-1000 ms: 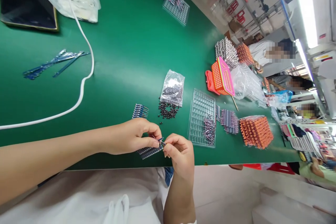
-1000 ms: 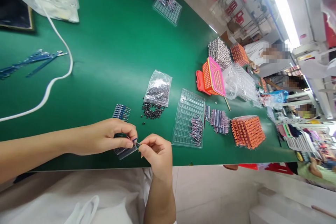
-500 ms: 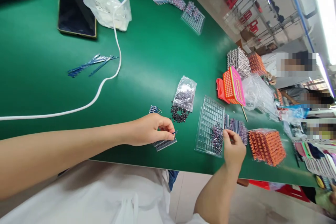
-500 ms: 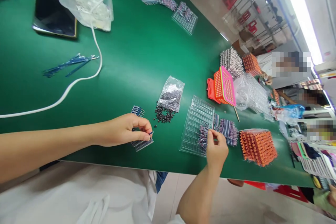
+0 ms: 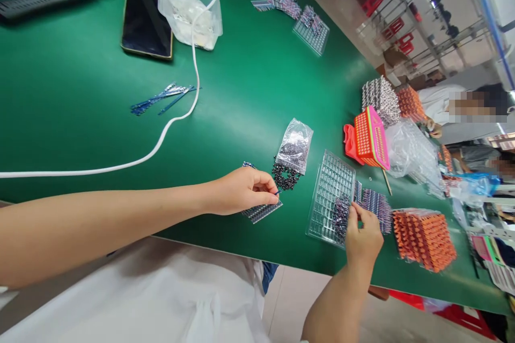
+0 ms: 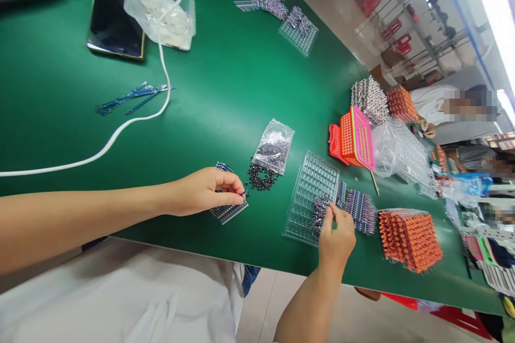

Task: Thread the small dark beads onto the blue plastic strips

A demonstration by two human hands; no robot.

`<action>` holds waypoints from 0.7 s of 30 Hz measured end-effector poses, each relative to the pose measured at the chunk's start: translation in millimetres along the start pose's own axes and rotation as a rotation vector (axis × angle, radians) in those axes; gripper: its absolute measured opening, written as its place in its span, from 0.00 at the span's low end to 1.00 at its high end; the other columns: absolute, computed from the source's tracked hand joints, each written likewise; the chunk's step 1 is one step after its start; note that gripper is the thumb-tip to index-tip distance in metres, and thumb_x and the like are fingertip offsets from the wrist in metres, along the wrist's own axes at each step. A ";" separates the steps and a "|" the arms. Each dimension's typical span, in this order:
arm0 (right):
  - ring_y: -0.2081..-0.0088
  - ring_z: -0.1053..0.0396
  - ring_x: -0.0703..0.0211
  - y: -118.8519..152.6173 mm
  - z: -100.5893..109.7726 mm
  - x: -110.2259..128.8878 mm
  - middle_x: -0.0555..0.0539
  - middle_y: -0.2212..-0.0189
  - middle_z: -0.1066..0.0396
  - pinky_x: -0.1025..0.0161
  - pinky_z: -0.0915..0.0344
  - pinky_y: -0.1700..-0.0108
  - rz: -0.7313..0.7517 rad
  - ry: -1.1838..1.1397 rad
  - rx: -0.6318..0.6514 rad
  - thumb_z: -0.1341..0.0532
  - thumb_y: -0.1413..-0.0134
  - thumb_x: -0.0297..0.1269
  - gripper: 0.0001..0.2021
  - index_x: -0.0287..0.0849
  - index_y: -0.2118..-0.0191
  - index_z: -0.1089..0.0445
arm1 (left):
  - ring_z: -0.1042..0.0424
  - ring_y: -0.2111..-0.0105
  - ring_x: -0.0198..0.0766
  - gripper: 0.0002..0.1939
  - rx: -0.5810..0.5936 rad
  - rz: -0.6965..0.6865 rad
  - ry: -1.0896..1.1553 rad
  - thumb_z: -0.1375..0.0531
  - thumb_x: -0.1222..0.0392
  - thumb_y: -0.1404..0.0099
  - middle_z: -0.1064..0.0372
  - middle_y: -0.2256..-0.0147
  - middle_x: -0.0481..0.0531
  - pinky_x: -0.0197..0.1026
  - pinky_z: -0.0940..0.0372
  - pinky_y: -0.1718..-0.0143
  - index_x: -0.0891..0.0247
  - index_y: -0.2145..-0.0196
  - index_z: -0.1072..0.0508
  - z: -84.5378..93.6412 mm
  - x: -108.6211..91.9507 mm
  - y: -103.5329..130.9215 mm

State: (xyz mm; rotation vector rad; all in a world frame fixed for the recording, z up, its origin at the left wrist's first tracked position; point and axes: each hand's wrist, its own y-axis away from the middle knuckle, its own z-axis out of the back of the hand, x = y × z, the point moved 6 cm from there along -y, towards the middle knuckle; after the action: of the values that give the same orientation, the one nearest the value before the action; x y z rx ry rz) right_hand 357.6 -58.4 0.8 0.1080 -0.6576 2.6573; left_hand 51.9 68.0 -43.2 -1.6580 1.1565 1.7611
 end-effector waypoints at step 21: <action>0.58 0.28 0.49 103.3 -6.3 24.6 0.41 0.61 0.23 0.52 0.35 0.52 0.046 -0.063 0.257 0.45 0.34 0.52 0.19 0.41 0.55 0.27 | 0.29 0.68 0.35 0.09 -0.122 -0.018 0.189 0.35 0.55 0.41 0.25 0.69 0.49 0.38 0.37 0.65 0.64 0.68 0.26 13.1 -5.6 0.9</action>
State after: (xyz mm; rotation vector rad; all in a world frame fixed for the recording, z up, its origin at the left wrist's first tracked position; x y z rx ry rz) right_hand 294.1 -130.3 -45.3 0.2518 -0.3380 2.7814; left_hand 44.6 79.4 -38.5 -1.9365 1.1292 1.7240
